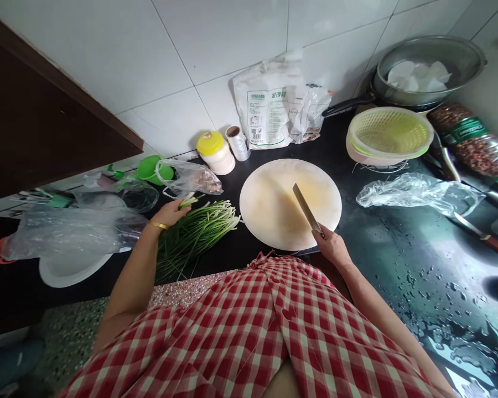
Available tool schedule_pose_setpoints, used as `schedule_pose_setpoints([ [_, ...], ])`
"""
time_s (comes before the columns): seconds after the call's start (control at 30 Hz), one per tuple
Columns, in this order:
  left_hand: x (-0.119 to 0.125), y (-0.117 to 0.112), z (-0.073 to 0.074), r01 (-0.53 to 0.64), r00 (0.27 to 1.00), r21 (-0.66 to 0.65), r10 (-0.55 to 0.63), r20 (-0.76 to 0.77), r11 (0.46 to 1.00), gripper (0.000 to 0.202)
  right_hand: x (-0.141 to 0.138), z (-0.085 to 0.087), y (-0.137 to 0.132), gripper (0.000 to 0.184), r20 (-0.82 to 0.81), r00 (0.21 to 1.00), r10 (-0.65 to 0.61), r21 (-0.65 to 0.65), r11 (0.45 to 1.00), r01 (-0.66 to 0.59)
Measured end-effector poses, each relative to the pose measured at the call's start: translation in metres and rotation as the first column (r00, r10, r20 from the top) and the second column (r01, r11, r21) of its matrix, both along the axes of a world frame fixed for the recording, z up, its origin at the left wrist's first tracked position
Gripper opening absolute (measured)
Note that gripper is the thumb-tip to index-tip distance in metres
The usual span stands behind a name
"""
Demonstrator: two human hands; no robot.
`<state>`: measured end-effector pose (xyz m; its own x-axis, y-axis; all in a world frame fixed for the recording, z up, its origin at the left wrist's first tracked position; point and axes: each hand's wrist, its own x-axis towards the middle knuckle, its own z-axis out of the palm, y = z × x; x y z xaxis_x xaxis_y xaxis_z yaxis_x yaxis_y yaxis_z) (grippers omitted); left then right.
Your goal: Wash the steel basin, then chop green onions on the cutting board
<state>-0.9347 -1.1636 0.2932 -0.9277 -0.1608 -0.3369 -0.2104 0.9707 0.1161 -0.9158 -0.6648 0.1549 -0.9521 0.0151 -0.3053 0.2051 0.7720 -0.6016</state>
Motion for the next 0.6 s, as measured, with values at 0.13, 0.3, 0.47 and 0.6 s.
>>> schedule_pose_setpoints([
  [0.13,0.0,0.003,0.025,0.031,0.999,-0.165,-0.033,-0.009,0.986,0.026,0.0,-0.001,-0.001,0.043,-0.011,1.0,0.011,0.008,1.0,-0.011],
  [0.3,-0.019,0.038,-0.016,0.085,0.988,-0.2,-0.057,0.142,0.976,0.036,0.002,-0.004,-0.002,0.047,-0.002,1.0,-0.002,-0.006,1.0,0.002],
  [0.47,-0.036,0.045,-0.061,-0.027,0.948,-0.289,0.116,0.297,0.957,0.039,0.001,-0.003,-0.003,0.044,-0.021,1.0,0.007,-0.008,1.0,-0.008],
  [0.6,-0.029,0.038,-0.063,0.01,0.979,-0.258,0.044,0.201,0.966,0.041,0.002,-0.002,-0.003,0.043,-0.018,1.0,0.005,-0.008,1.0,-0.005],
])
